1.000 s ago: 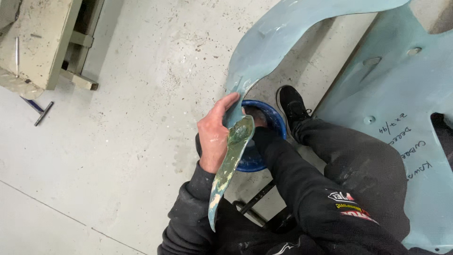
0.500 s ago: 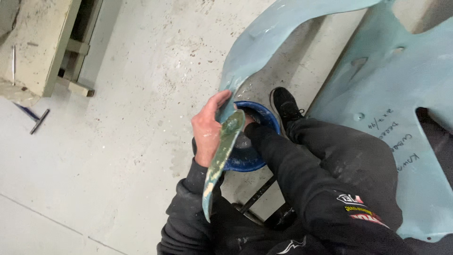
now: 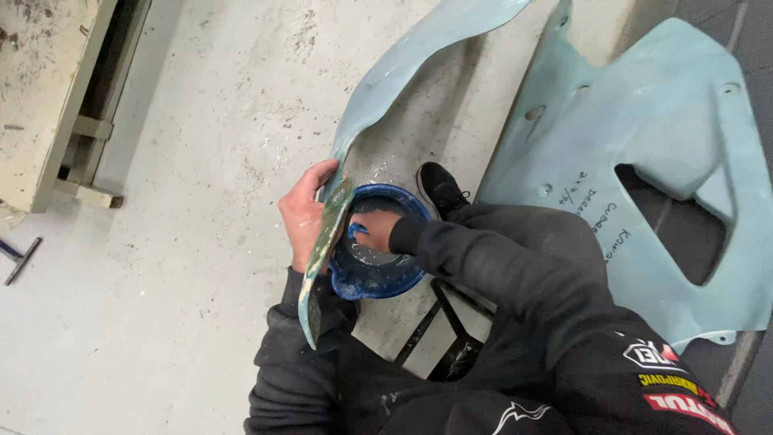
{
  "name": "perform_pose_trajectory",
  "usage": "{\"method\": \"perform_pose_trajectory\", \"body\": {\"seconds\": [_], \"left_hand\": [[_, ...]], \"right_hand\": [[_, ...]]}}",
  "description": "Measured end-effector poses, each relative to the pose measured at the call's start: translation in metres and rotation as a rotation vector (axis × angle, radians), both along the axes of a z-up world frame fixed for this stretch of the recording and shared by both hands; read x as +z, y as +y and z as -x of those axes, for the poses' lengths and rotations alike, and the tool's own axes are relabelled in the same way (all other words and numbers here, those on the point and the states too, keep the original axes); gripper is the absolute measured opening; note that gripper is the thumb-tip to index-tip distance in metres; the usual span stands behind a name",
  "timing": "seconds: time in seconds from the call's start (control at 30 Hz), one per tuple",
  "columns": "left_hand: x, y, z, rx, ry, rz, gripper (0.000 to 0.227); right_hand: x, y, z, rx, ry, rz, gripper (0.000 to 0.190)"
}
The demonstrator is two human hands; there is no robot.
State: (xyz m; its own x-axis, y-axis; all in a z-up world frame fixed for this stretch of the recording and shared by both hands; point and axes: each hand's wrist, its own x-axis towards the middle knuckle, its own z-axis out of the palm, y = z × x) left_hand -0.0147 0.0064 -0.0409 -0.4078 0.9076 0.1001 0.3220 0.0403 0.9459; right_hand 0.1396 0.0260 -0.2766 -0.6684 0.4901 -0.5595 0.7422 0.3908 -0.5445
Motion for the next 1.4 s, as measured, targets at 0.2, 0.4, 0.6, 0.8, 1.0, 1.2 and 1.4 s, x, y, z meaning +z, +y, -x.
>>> {"method": "perform_pose_trajectory", "body": {"seconds": [0.2, 0.4, 0.6, 0.8, 1.0, 1.2, 1.4], "left_hand": [[0.007, -0.002, -0.003, 0.005, -0.043, 0.04, 0.04], [0.011, -0.004, -0.002, -0.005, -0.063, 0.061, 0.038], [0.01, -0.002, -0.004, 0.023, -0.022, 0.043, 0.031], [0.002, -0.006, -0.001, -0.002, -0.034, 0.066, 0.037], [-0.001, -0.007, -0.002, -0.014, -0.021, 0.042, 0.04], [0.006, -0.004, -0.003, -0.02, 0.19, -0.051, 0.03], [0.011, -0.005, -0.006, -0.024, 0.232, -0.095, 0.031]], "right_hand": [[0.148, -0.005, -0.019, -0.151, 0.218, 0.177, 0.052], [0.205, 0.005, -0.021, -0.206, 0.464, 0.171, 0.043], [0.255, 0.021, -0.031, -0.144, 0.582, 0.291, 0.028], [0.239, 0.013, -0.043, -0.129, 0.769, 0.263, 0.013], [0.265, 0.015, -0.042, -0.28, 0.815, 0.2, 0.016], [0.245, -0.001, -0.039, -0.328, 0.716, 0.148, 0.025], [0.251, 0.01, -0.04, -0.382, 0.834, 0.175, 0.015]]}}
